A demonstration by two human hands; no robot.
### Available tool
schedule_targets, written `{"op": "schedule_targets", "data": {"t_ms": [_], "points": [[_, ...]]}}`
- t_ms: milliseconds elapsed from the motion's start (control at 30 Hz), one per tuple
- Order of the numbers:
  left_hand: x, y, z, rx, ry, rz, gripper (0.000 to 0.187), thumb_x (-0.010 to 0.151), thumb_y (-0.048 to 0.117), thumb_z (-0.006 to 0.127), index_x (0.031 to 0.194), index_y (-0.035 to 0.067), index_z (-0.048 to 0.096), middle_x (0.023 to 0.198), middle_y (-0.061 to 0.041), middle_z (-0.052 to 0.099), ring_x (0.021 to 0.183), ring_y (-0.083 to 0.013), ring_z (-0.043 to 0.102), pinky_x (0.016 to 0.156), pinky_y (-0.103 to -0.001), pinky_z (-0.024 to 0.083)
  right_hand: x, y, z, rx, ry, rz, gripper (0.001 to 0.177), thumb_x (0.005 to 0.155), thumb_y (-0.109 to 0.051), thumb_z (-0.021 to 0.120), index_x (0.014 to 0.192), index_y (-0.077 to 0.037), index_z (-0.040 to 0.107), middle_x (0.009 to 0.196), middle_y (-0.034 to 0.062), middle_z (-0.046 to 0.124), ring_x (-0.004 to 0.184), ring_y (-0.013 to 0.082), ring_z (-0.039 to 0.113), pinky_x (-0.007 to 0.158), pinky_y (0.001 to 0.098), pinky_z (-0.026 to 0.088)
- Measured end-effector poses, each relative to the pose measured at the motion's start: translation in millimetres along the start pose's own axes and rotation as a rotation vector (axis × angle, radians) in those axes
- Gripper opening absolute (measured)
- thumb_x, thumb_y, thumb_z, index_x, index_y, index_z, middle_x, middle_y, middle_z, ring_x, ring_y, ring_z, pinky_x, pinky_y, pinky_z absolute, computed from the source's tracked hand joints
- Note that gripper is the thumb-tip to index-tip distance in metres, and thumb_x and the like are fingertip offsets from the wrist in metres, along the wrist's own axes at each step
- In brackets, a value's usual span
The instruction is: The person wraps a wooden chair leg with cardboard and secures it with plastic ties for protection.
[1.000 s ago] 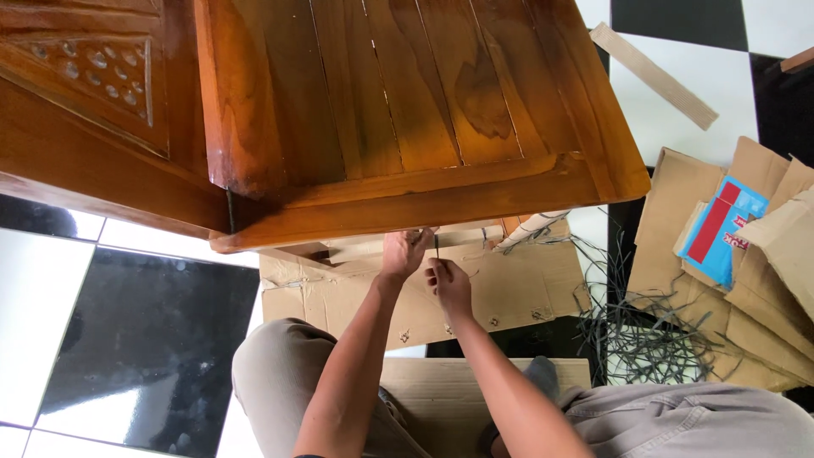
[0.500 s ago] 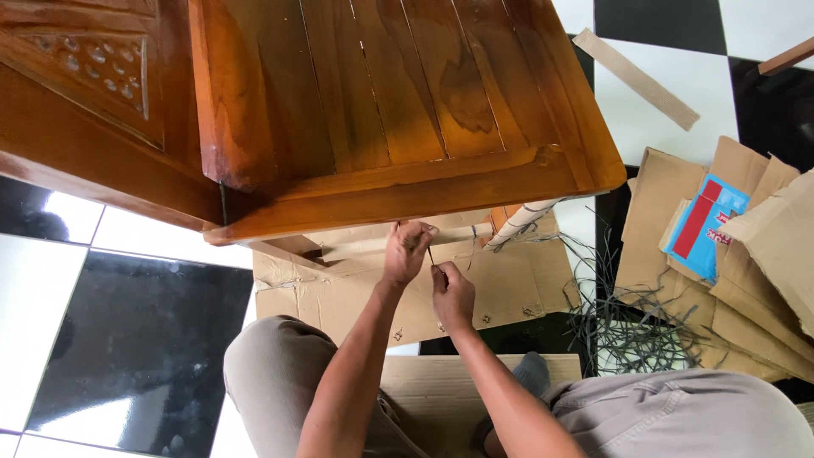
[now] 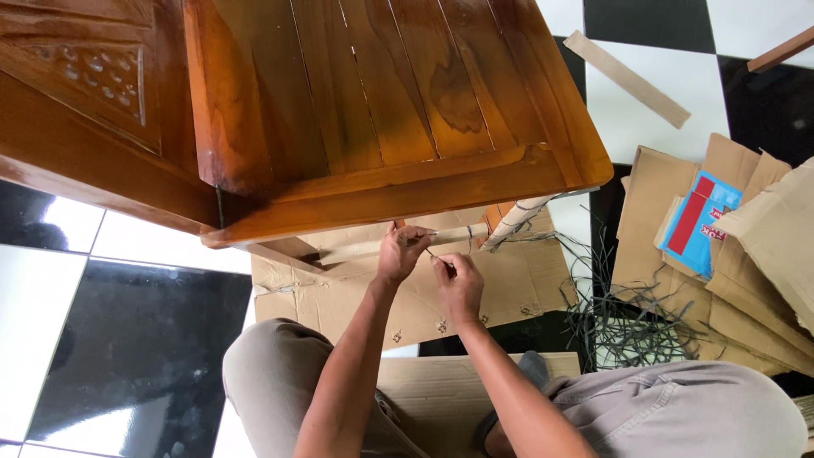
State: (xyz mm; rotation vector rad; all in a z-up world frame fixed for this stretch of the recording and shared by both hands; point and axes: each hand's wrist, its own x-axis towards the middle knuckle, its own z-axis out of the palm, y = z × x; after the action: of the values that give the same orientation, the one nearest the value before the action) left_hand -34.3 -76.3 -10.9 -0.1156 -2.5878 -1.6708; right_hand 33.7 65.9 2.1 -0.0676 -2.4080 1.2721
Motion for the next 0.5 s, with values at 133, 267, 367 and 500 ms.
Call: {"op": "schedule_targets", "data": {"t_ms": [133,267,367,500], "points": [[4.5,-10.3,4.2,-0.031,-0.032,-0.133,0.022,0.080,0.026,0.081,0.101,0.025,0.079,0.078,0.003,0.077,0.092,-0.0205,0.073,0.118,-0.039,0.032,11.3,-9.3,-3.1,0.052,-0.021,0.046,0.012,0.086,-0.025,0.084,0.087,-0.017,0.074,0.082,0.0079,0.073,0.079,0.0307,0.074,0.068,0.0381,0.059],[4.0,-7.9,4.1,-0.017,-0.022,-0.081,0.008,0.081,0.029,0.084,0.087,0.027,0.078,0.069,0.009,0.075,0.080,-0.0150,0.074,0.117,-0.036,0.029,26.8,-31.2,-10.2,0.023,-0.057,-0.063,0.010,0.088,-0.013,0.078,0.095,-0.016,0.071,0.091,0.0094,0.070,0.084,0.0331,0.073,0.069,0.0401,0.060],[2.6,-5.8,2.1,-0.020,-0.033,-0.067,0.006,0.083,0.027,0.082,0.086,0.028,0.078,0.068,0.011,0.074,0.079,-0.0127,0.074,0.116,-0.034,0.029,42.8,-35.8,-18.8,0.013,-0.134,-0.187,0.013,0.088,-0.006,0.072,0.098,-0.014,0.067,0.110,0.0090,0.070,0.095,0.0334,0.071,0.077,0.0419,0.059],[4.1,-4.1,-0.4,-0.006,-0.080,-0.078,0.005,0.085,0.025,0.080,0.089,0.027,0.078,0.072,0.008,0.076,0.084,-0.0166,0.075,0.118,-0.039,0.028,56.8,-18.3,-17.6,0.021,-0.294,-0.279,0.009,0.092,-0.006,0.066,0.096,-0.013,0.065,0.102,0.0102,0.073,0.091,0.0345,0.073,0.076,0.0423,0.059]]}}
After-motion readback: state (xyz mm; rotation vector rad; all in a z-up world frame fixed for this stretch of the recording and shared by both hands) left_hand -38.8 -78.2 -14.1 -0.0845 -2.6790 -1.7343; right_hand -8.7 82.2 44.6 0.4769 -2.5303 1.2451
